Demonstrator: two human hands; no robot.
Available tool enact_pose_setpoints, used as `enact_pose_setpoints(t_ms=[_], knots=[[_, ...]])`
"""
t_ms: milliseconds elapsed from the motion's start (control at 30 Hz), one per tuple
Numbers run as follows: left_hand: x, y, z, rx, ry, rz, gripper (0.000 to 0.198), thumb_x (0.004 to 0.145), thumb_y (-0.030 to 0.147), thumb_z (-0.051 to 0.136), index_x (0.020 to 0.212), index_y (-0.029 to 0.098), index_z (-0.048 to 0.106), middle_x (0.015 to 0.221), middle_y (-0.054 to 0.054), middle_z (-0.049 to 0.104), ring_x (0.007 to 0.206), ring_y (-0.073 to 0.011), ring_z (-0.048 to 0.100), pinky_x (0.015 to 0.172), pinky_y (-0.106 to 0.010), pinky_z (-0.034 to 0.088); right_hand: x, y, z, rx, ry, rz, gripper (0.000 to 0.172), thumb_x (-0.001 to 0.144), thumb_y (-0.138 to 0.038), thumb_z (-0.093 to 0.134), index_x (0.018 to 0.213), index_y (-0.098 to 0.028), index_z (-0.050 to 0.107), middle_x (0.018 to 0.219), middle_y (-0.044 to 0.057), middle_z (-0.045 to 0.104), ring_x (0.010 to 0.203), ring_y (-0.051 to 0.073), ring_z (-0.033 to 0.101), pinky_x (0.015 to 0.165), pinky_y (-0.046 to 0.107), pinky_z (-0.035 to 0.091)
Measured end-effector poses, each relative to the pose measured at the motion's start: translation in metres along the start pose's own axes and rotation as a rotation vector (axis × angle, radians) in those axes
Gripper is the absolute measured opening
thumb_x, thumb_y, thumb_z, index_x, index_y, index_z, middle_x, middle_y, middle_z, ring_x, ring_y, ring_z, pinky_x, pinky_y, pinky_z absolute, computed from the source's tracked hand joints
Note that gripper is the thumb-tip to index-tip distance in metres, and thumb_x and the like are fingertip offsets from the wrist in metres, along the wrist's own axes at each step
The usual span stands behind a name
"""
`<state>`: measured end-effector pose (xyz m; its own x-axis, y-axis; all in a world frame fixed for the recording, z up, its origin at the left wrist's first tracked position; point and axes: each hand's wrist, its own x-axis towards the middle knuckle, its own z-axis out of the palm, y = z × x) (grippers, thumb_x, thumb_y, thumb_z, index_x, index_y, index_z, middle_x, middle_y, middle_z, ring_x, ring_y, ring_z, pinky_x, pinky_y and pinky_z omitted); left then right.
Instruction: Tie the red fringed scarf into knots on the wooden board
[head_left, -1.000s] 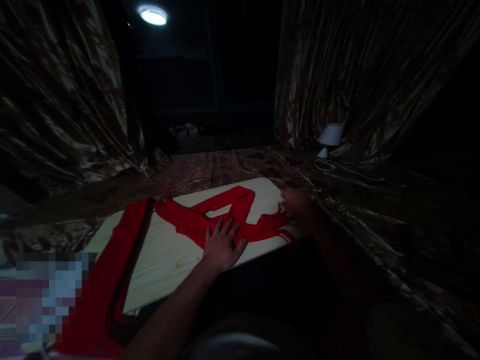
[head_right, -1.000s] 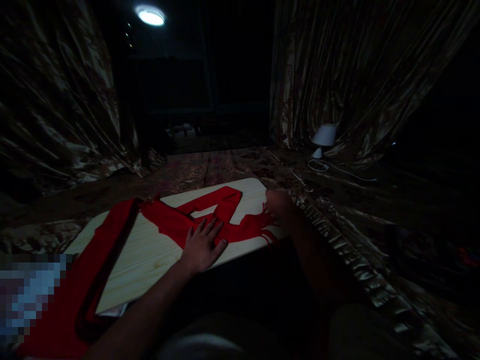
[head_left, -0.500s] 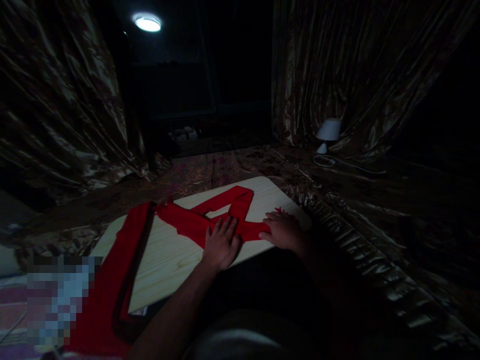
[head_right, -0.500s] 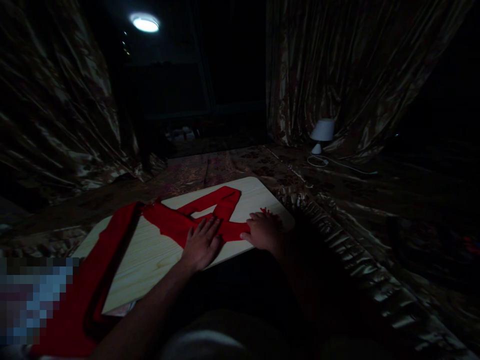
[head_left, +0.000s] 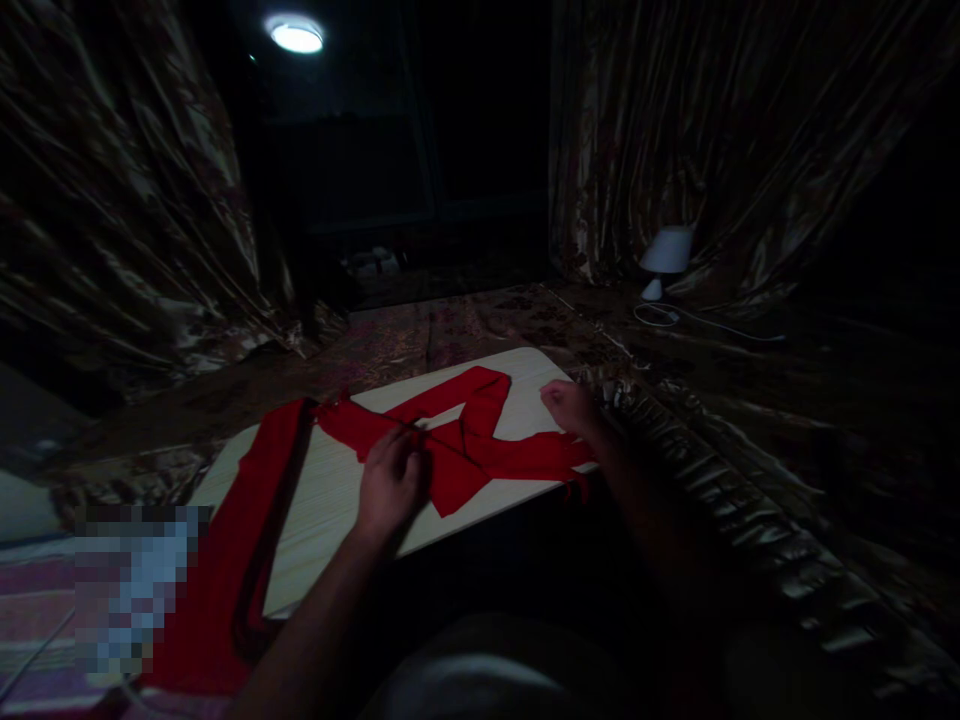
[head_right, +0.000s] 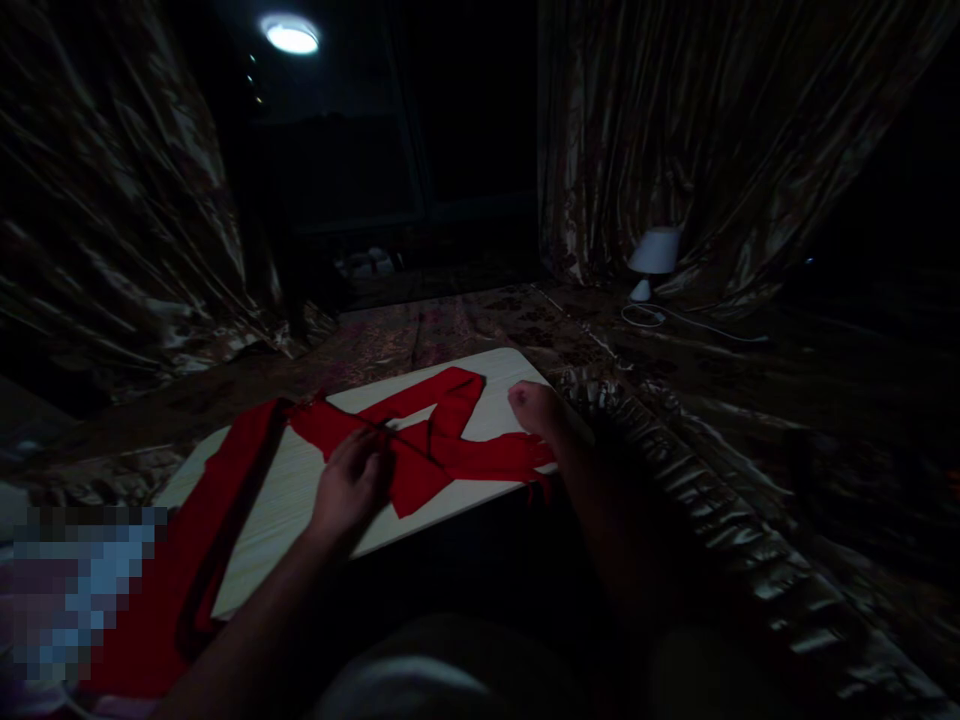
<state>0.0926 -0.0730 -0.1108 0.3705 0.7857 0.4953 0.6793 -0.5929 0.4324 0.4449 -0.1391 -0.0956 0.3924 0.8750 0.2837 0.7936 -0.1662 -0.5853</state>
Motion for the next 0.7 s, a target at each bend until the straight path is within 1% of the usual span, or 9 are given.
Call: enact_pose_setpoints(t_ms=[33,133,200,233,300,367,467,600,700], knots=[[0.002,-0.017,-0.007,0.027,0.013,-0.05,0.043,0.094,0.038,0.042,0.125,0.017,0.064,0.138,-0.013,0.059,0.132,-0.0274,0.051,0.112,-0.043,0.04,0.012,0.013,-0.003,-0.034,0.014,0.047,0.025,0.089,-0.024,0.052,0.101,-0.017,0.073,0.1,0.008,0.075,0.092,0.02,0.067,0.084,0.027,0.05],[0.004,-0.068,-0.025,0.114,-0.076,-0.107,0.048,0.089,0.04,0.048,0.13,0.016,0.058,0.134,-0.016,0.062,0.123,-0.0308,0.058,0.104,-0.044,0.047,0.036,0.045,-0.007,-0.128,-0.004,0.056,0.024,0.087,-0.021,0.054,0.097,-0.013,0.074,0.097,0.01,0.075,0.088,0.019,0.067,0.082,0.026,0.048],[0.002,-0.093,-0.029,0.173,-0.114,-0.125,0.046,0.088,0.042,0.047,0.125,0.018,0.06,0.128,-0.015,0.065,0.119,-0.0305,0.06,0.102,-0.043,0.049,0.04,0.056,-0.003,-0.192,0.013,0.007,0.023,0.086,-0.021,0.055,0.096,-0.012,0.074,0.103,0.011,0.074,0.093,0.02,0.066,0.086,0.026,0.047],[0.001,-0.1,-0.029,0.2,-0.125,-0.089,0.042,0.089,0.043,0.046,0.12,0.018,0.062,0.126,-0.015,0.066,0.12,-0.03,0.06,0.104,-0.043,0.047,0.039,0.059,0.001,-0.219,0.031,-0.022,0.023,0.085,-0.021,0.055,0.097,-0.013,0.074,0.107,0.011,0.073,0.096,0.02,0.065,0.088,0.027,0.046],[-0.002,-0.108,-0.027,0.244,-0.141,-0.011,0.039,0.089,0.043,0.043,0.111,0.018,0.065,0.123,-0.015,0.067,0.123,-0.0293,0.058,0.108,-0.042,0.044,0.036,0.061,0.009,-0.248,0.062,-0.073,0.024,0.085,-0.022,0.056,0.1,-0.016,0.074,0.113,0.01,0.071,0.1,0.021,0.063,0.092,0.028,0.044],[-0.004,-0.109,-0.023,0.274,-0.138,0.024,0.039,0.09,0.044,0.042,0.109,0.018,0.065,0.124,-0.016,0.066,0.123,-0.0289,0.057,0.109,-0.041,0.043,0.034,0.061,0.014,-0.24,0.059,-0.084,0.024,0.084,-0.022,0.056,0.099,-0.018,0.074,0.112,0.009,0.071,0.1,0.02,0.063,0.093,0.028,0.044],[-0.004,-0.107,-0.021,0.283,-0.123,0.003,0.04,0.089,0.043,0.043,0.113,0.019,0.064,0.127,-0.014,0.065,0.123,-0.0282,0.057,0.11,-0.04,0.042,0.036,0.063,0.014,-0.204,0.068,-0.041,0.023,0.083,-0.02,0.054,0.093,-0.017,0.075,0.105,0.009,0.073,0.095,0.02,0.064,0.09,0.028,0.046],[-0.003,-0.107,-0.023,0.227,-0.127,-0.022,0.041,0.089,0.039,0.043,0.116,0.017,0.065,0.131,-0.014,0.064,0.126,-0.0273,0.056,0.111,-0.04,0.042,0.041,0.067,0.013,-0.15,0.081,-0.008,0.025,0.082,-0.019,0.052,0.09,-0.014,0.075,0.097,0.009,0.075,0.09,0.02,0.065,0.084,0.027,0.047],[-0.003,-0.107,-0.028,0.138,-0.122,-0.14,0.043,0.087,0.037,0.047,0.121,0.016,0.065,0.132,-0.014,0.064,0.123,-0.0271,0.059,0.108,-0.039,0.045,0.042,0.069,0.015,-0.141,0.1,0.013,0.027,0.083,-0.021,0.051,0.089,-0.013,0.076,0.096,0.011,0.075,0.087,0.021,0.066,0.08,0.028,0.047]])
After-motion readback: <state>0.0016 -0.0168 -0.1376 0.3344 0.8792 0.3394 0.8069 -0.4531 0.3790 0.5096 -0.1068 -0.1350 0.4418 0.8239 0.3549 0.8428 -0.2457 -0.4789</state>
